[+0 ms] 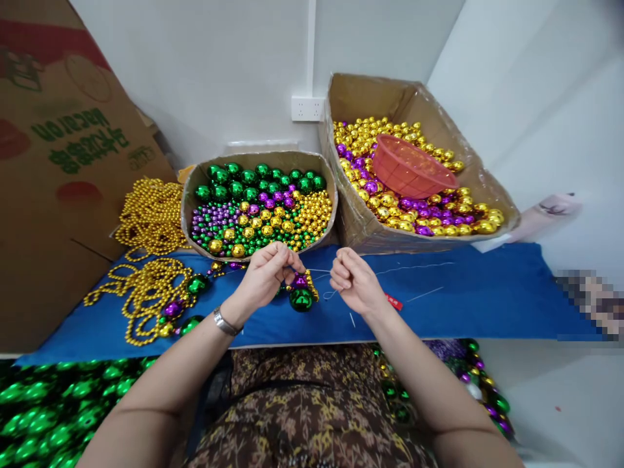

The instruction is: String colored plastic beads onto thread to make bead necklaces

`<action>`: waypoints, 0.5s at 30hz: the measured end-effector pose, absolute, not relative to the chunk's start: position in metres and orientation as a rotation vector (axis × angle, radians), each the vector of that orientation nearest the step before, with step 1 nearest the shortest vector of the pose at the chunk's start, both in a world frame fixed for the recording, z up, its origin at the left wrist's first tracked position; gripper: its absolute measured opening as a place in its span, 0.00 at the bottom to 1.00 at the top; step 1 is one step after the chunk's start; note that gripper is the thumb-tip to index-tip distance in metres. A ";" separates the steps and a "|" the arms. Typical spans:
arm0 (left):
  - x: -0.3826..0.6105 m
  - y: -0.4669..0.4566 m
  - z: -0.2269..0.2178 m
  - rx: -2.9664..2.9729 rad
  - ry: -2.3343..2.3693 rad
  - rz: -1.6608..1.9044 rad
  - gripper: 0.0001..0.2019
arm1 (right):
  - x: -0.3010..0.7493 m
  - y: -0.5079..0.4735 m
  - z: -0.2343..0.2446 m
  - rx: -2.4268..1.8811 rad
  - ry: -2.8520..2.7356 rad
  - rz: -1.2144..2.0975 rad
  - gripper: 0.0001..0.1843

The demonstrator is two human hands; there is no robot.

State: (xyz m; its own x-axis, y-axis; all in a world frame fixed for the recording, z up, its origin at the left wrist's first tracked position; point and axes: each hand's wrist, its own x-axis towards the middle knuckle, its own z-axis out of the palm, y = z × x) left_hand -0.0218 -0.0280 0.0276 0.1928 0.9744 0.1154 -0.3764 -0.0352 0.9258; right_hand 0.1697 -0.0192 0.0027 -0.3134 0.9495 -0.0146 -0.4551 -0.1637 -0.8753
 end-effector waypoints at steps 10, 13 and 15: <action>-0.012 -0.012 0.058 1.459 0.766 1.287 0.15 | 0.172 -0.012 0.039 -1.073 -2.524 -0.106 0.12; -0.010 -0.004 0.089 1.552 0.758 1.345 0.15 | 0.172 0.001 0.068 -1.016 -2.567 -0.424 0.14; -0.009 0.001 0.115 1.596 0.747 1.403 0.14 | 0.174 0.011 0.091 -0.925 -2.537 -0.550 0.14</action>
State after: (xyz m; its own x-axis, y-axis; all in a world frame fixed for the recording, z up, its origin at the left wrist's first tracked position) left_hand -0.0094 0.0006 0.1155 0.1880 0.8666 0.4622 -0.1002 -0.4512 0.8868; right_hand 0.1737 0.0114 0.0912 -0.7097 0.5201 0.4752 0.6702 0.7064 0.2277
